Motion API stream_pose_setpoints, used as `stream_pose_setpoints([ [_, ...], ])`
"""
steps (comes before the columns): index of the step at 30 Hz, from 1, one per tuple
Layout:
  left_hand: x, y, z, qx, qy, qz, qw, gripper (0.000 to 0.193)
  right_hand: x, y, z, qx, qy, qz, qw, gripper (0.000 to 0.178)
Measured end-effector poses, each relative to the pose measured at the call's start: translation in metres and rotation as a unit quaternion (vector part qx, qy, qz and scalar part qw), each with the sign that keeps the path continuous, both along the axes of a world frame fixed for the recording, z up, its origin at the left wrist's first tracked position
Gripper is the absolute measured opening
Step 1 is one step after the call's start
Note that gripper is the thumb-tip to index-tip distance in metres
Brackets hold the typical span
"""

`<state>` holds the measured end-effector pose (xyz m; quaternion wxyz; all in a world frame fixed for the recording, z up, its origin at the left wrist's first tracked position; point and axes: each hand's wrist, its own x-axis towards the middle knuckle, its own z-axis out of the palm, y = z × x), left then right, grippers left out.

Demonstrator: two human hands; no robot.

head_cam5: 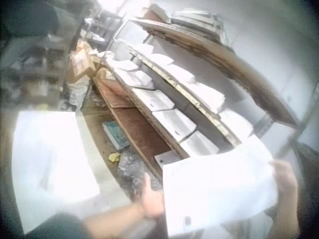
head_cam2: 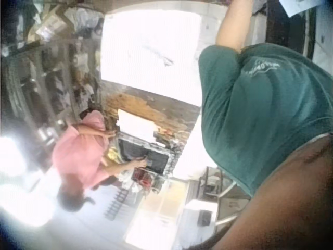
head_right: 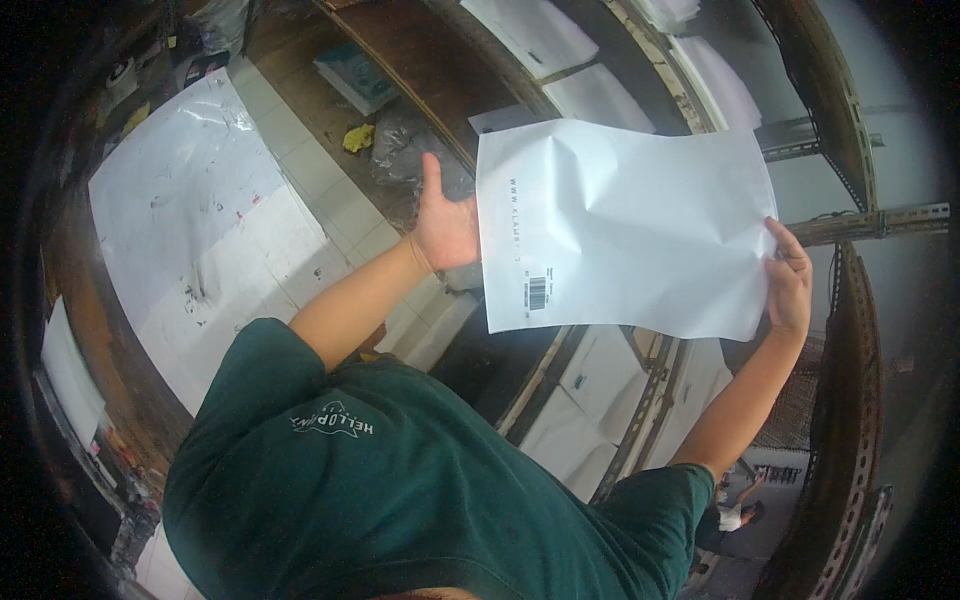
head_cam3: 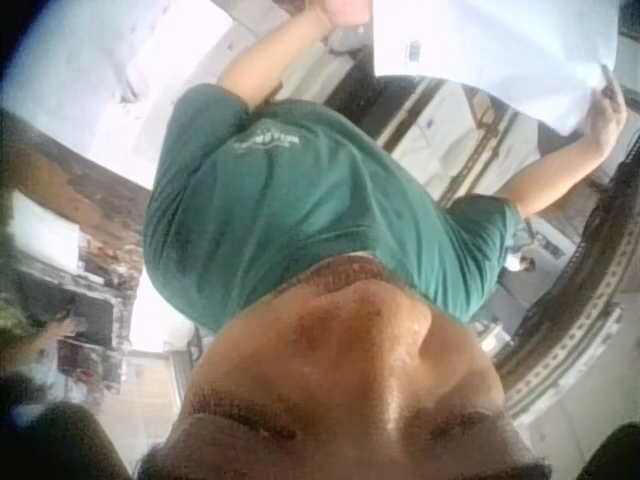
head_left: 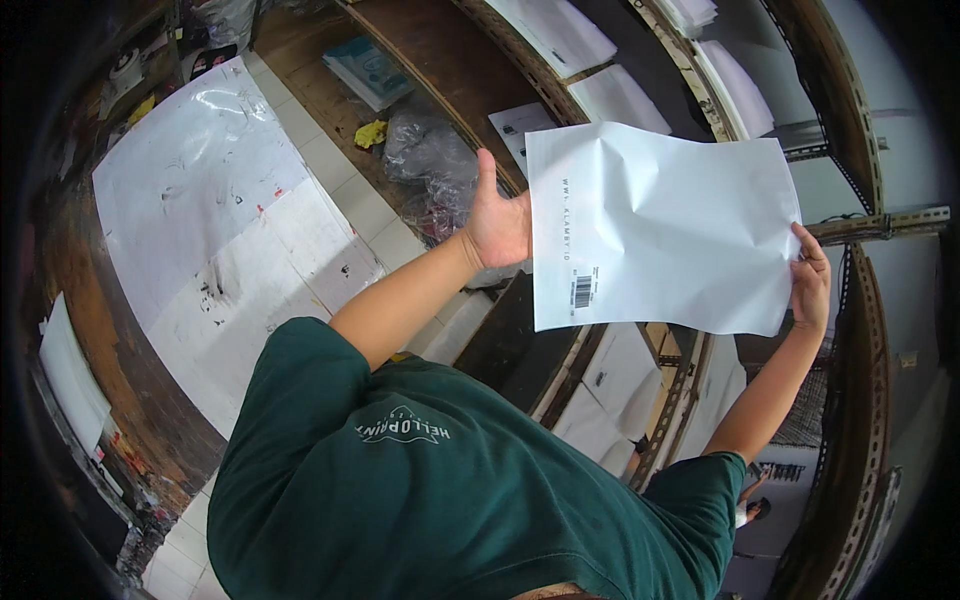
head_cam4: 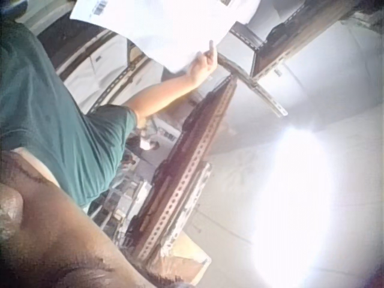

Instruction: The person repeatedly picks up white paper sheets from a table and places them onto a nearby metal shelf. The person stacks the sheets one by one, building up a pile on the shelf while another person works at the same table.

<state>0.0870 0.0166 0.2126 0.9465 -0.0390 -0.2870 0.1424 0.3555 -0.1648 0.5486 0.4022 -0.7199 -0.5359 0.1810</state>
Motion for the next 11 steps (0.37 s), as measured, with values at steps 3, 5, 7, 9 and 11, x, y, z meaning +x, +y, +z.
stream_pose_setpoints([
  [3, 0.0, -0.01, 0.003, -0.027, -0.021, -0.021, 0.999, 0.118, 0.004, -0.01, 0.0, 0.007, 0.008, -0.005, 1.0, 0.057],
  [5, -0.007, -0.013, 0.012, -0.003, 0.024, 0.009, 1.0, 0.118, 0.004, -0.012, 0.0, 0.016, 0.012, -0.009, 1.0, 0.057],
  [7, -0.013, -0.014, 0.016, 0.019, 0.035, 0.031, 0.999, 0.118, 0.011, -0.014, -0.001, 0.026, 0.017, 0.006, 0.999, 0.058],
  [9, -0.02, -0.016, 0.018, 0.031, 0.037, 0.048, 0.998, 0.117, 0.017, -0.014, -0.002, 0.026, 0.017, 0.017, 0.999, 0.058],
  [11, -0.025, -0.019, 0.02, 0.034, 0.031, 0.055, 0.997, 0.117, 0.022, -0.015, -0.002, 0.017, 0.013, 0.017, 1.0, 0.059],
])
